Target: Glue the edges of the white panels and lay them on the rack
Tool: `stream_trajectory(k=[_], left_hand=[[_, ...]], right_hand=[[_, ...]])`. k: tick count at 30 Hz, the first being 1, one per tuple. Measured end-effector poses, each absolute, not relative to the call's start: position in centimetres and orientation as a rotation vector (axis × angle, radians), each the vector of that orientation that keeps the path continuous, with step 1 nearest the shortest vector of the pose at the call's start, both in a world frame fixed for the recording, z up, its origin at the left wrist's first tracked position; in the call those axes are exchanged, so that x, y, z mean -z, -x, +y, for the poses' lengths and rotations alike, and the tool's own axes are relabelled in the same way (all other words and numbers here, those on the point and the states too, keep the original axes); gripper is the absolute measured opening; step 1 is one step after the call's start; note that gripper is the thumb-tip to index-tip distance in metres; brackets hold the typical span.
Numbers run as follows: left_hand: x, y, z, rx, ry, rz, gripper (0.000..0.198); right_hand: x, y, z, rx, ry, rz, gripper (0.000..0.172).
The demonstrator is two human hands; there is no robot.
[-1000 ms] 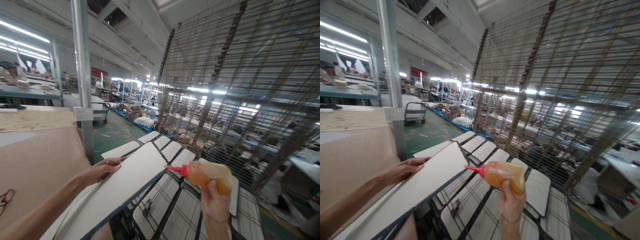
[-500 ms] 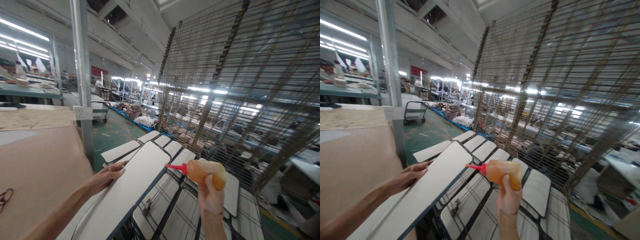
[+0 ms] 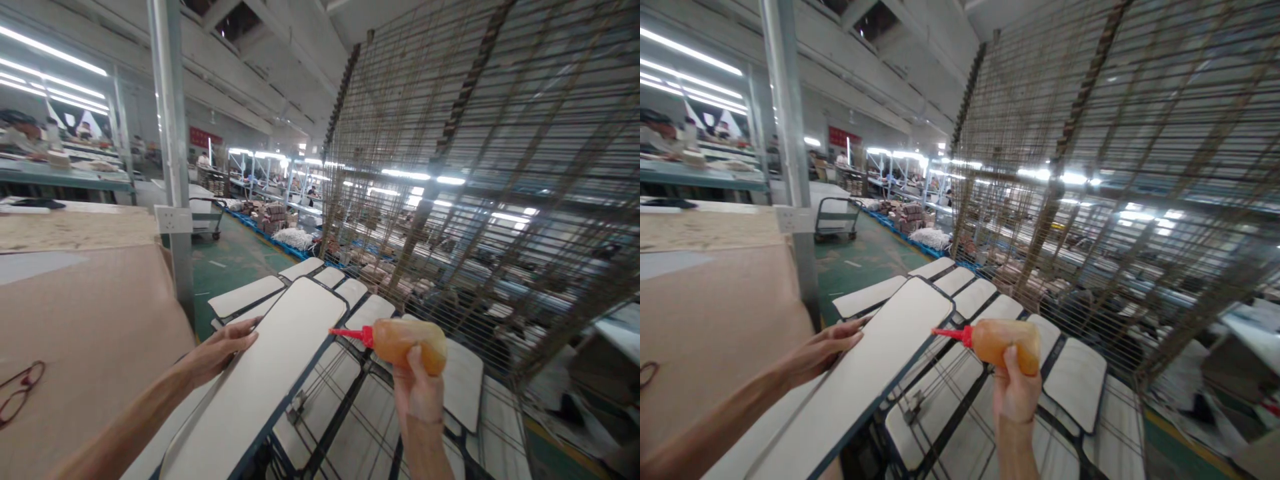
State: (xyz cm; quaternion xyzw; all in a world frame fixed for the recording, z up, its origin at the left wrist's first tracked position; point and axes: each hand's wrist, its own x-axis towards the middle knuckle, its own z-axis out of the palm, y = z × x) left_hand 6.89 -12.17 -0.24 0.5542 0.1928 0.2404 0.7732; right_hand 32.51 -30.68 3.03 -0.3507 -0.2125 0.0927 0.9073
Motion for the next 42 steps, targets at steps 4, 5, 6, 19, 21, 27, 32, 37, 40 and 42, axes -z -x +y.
stream_trajectory(k=[4, 5, 6, 19, 21, 27, 32, 37, 40, 42], left_hand=[[-0.1, -7.0, -12.4, -0.543, -1.183, 0.428, 0.054], [-0.1, -7.0, -12.4, -0.546, -1.176, 0.425, 0.054], [-0.2, -7.1, -12.4, -0.549, -1.17, 0.422, 0.055], [-0.3, -7.1, -12.7, -0.589, -1.122, 0.455, 0.059], [-0.3, -7.1, -12.7, -0.605, -1.118, 0.47, 0.06], [-0.9, -7.2, -12.7, -0.633, -1.114, 0.49, 0.062], [-1.1, -7.3, -12.5, -0.629, -1.086, 0.499, 0.061], [-1.3, -7.4, -12.5, -0.63, -1.08, 0.52, 0.058], [-1.8, -7.7, -12.6, -0.643, -1.057, 0.555, 0.061], [-2.2, -7.8, -12.6, -0.649, -1.045, 0.559, 0.063]], right_hand=[[-3.3, -32.0, -30.9, -0.207, 0.713, -0.485, 0.044], [-3.3, -31.9, -30.9, -0.216, 0.711, -0.488, 0.044], [-3.3, -31.8, -30.9, -0.225, 0.71, -0.485, 0.043], [-2.9, -31.0, -30.9, -0.275, 0.732, -0.489, 0.038], [-2.7, -30.9, -30.9, -0.271, 0.734, -0.51, 0.038], [-2.4, -30.4, -30.9, -0.275, 0.768, -0.53, 0.042], [-2.5, -30.0, -31.2, -0.338, 0.733, -0.521, 0.036], [-2.4, -29.8, -31.4, -0.347, 0.741, -0.562, 0.032], [-2.4, -29.7, -31.6, -0.326, 0.744, -0.588, 0.036], [-2.4, -29.6, -31.7, -0.322, 0.749, -0.596, 0.041]])
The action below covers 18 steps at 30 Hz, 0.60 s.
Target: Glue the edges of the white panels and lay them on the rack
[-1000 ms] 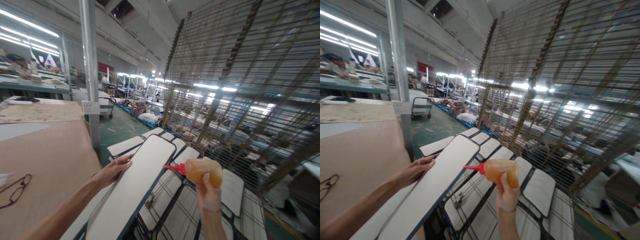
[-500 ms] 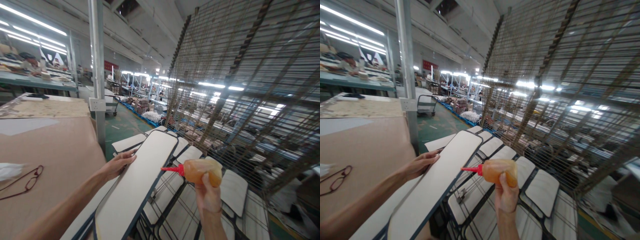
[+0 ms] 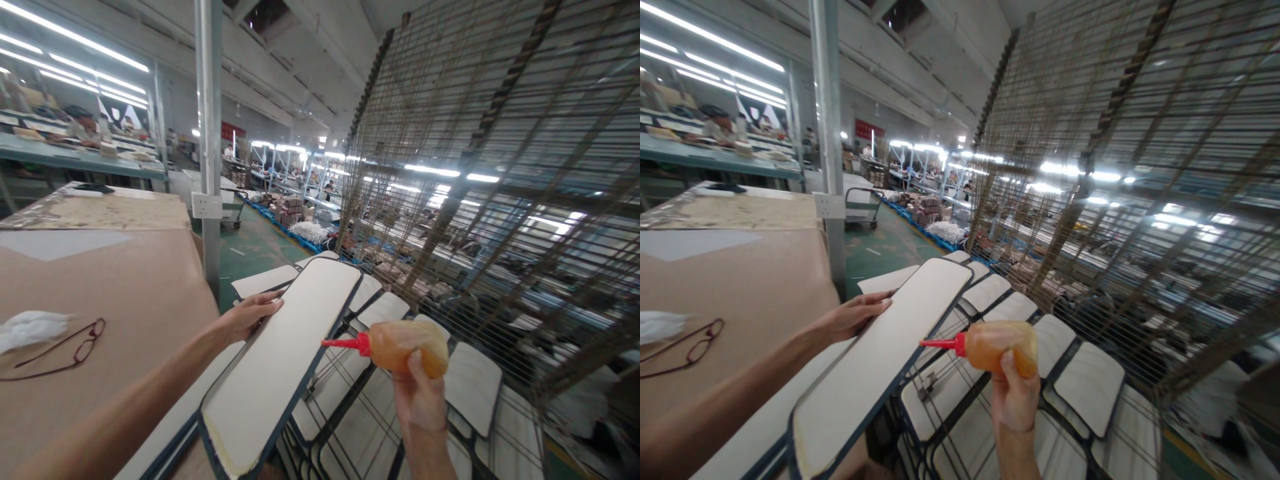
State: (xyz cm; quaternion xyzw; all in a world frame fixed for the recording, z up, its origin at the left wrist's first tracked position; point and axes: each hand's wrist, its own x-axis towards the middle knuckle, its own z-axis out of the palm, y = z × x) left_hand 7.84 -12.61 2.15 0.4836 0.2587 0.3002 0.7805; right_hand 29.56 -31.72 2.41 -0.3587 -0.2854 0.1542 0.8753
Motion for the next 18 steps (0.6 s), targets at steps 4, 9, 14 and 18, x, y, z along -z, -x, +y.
stream_trajectory(k=[4, 9, 14, 18], left_hand=[[-2.8, -8.1, -12.6, -0.638, -1.045, 0.546, 0.061], [-2.9, -8.2, -12.3, -0.62, -1.076, 0.525, 0.063], [-2.7, -8.3, -11.7, -0.618, -1.089, 0.531, 0.061], [-2.7, -8.5, -11.4, -0.616, -1.093, 0.521, 0.057]], right_hand=[[-2.5, -29.2, -32.0, -0.335, 0.778, -0.615, 0.035], [-2.5, -28.9, -32.3, -0.32, 0.797, -0.636, 0.029], [-2.4, -28.7, -32.7, -0.339, 0.791, -0.625, 0.027], [-2.1, -28.4, -33.0, -0.364, 0.793, -0.592, 0.03]])
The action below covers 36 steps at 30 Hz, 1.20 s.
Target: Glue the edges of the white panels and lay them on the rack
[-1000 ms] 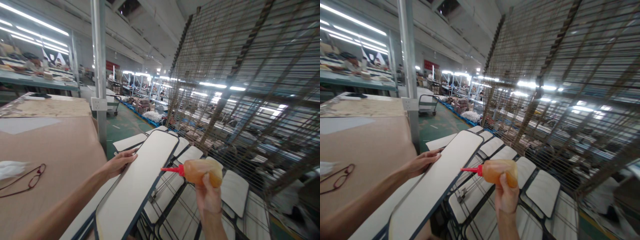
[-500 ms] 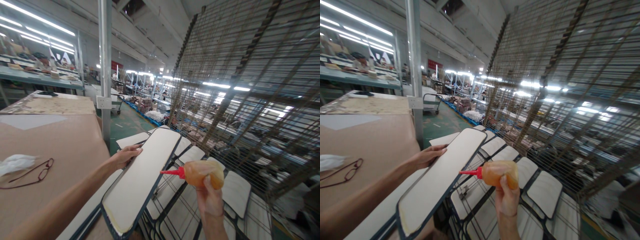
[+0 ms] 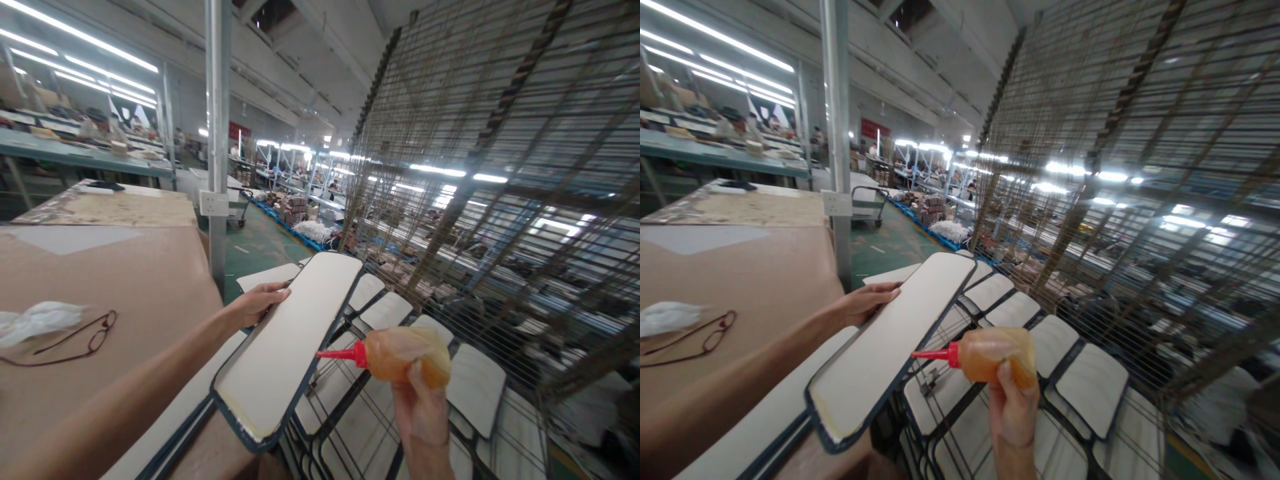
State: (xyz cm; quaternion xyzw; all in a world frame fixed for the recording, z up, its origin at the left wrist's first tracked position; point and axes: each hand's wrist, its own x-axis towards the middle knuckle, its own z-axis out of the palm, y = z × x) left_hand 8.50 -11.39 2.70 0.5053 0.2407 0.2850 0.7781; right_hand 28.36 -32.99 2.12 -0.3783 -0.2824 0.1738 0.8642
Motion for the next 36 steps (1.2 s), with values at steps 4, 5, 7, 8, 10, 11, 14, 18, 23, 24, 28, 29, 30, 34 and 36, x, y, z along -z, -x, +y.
stream_trajectory(k=[4, 5, 7, 8, 10, 11, 14, 18, 23, 24, 28, 29, 30, 34, 36], left_hand=[[-3.2, -8.8, -11.5, -0.614, -1.082, 0.557, 0.058], [-3.3, -8.8, -11.6, -0.612, -1.076, 0.565, 0.057], [-3.5, -8.9, -11.6, -0.607, -1.071, 0.576, 0.054], [-3.5, -9.0, -11.6, -0.603, -1.073, 0.577, 0.052], [-3.6, -9.0, -11.6, -0.601, -1.081, 0.577, 0.05], [-3.7, -9.1, -11.6, -0.605, -1.085, 0.577, 0.049], [-3.8, -9.1, -11.5, -0.614, -1.088, 0.594, 0.047], [-3.9, -9.2, -11.2, -0.621, -1.09, 0.616, 0.046], [-3.9, -9.1, -10.8, -0.636, -1.082, 0.623, 0.047], [-3.9, -9.1, -10.7, -0.639, -1.083, 0.623, 0.046], [-4.1, -9.0, -10.6, -0.691, -1.083, 0.651, 0.051], [-4.2, -9.0, -10.6, -0.721, -1.083, 0.668, 0.053], [-4.1, -9.0, -10.6, -0.753, -1.086, 0.685, 0.055], [-3.9, -8.8, -11.1, -0.795, -1.111, 0.662, 0.062], [-3.8, -8.6, -11.7, -0.757, -1.128, 0.622, 0.065]], right_hand=[[-2.0, -28.2, -33.1, -0.39, 0.783, -0.588, 0.037], [-1.9, -28.1, -33.2, -0.388, 0.788, -0.593, 0.038], [-1.9, -28.1, -33.3, -0.375, 0.805, -0.605, 0.04], [-1.9, -28.0, -33.3, -0.369, 0.815, -0.61, 0.041], [-1.8, -27.9, -33.5, -0.374, 0.826, -0.611, 0.043], [-1.8, -27.9, -33.6, -0.384, 0.826, -0.606, 0.043], [-1.6, -27.7, -33.8, -0.417, 0.818, -0.588, 0.043], [-1.4, -27.5, -34.0, -0.442, 0.818, -0.581, 0.043], [-0.8, -27.2, -34.3, -0.491, 0.821, -0.553, 0.044], [-0.6, -27.0, -34.4, -0.498, 0.822, -0.551, 0.044], [0.3, -26.0, -34.8, -0.558, 0.846, -0.543, 0.041], [0.3, -25.8, -34.9, -0.578, 0.85, -0.546, 0.041], [0.2, -25.7, -35.0, -0.591, 0.848, -0.549, 0.041], [-2.4, -26.7, -34.4, -0.467, 0.796, -0.55, 0.044], [-4.1, -28.0, -33.7, -0.337, 0.765, -0.544, 0.043]])
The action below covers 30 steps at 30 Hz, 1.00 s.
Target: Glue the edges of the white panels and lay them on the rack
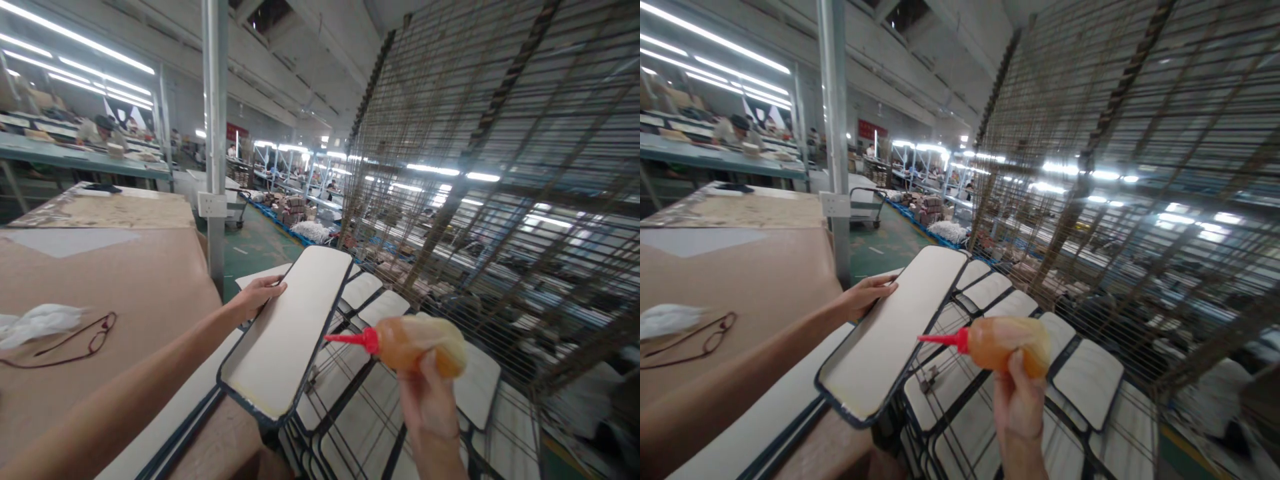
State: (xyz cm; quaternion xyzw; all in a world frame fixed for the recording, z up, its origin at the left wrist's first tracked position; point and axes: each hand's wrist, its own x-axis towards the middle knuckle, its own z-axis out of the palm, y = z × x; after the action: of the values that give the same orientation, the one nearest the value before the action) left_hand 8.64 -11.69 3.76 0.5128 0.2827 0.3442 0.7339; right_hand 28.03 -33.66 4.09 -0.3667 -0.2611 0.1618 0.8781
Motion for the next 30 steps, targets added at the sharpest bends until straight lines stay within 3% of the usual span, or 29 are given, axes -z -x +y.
stream_trajectory(k=[5, 11, 22, 30], left_hand=[[-4.2, -8.2, -13.8, -0.691, -1.194, 0.595, 0.069], [-5.0, -7.9, -15.0, -0.675, -1.19, 0.558, 0.063], [-3.9, -8.0, -13.2, -0.852, -1.127, 0.74, 0.079], [-2.9, -10.2, -16.3, -0.686, -1.294, 0.684, 0.046]], right_hand=[[-6.6, -31.3, -31.9, -0.151, 0.683, -0.579, 0.033], [-6.7, -32.5, -31.6, -0.137, 0.674, -0.593, 0.036], [0.9, -26.1, -36.1, -0.636, 0.816, -0.626, 0.052], [-5.0, -30.9, -33.3, -0.326, 0.709, -0.544, 0.046]])
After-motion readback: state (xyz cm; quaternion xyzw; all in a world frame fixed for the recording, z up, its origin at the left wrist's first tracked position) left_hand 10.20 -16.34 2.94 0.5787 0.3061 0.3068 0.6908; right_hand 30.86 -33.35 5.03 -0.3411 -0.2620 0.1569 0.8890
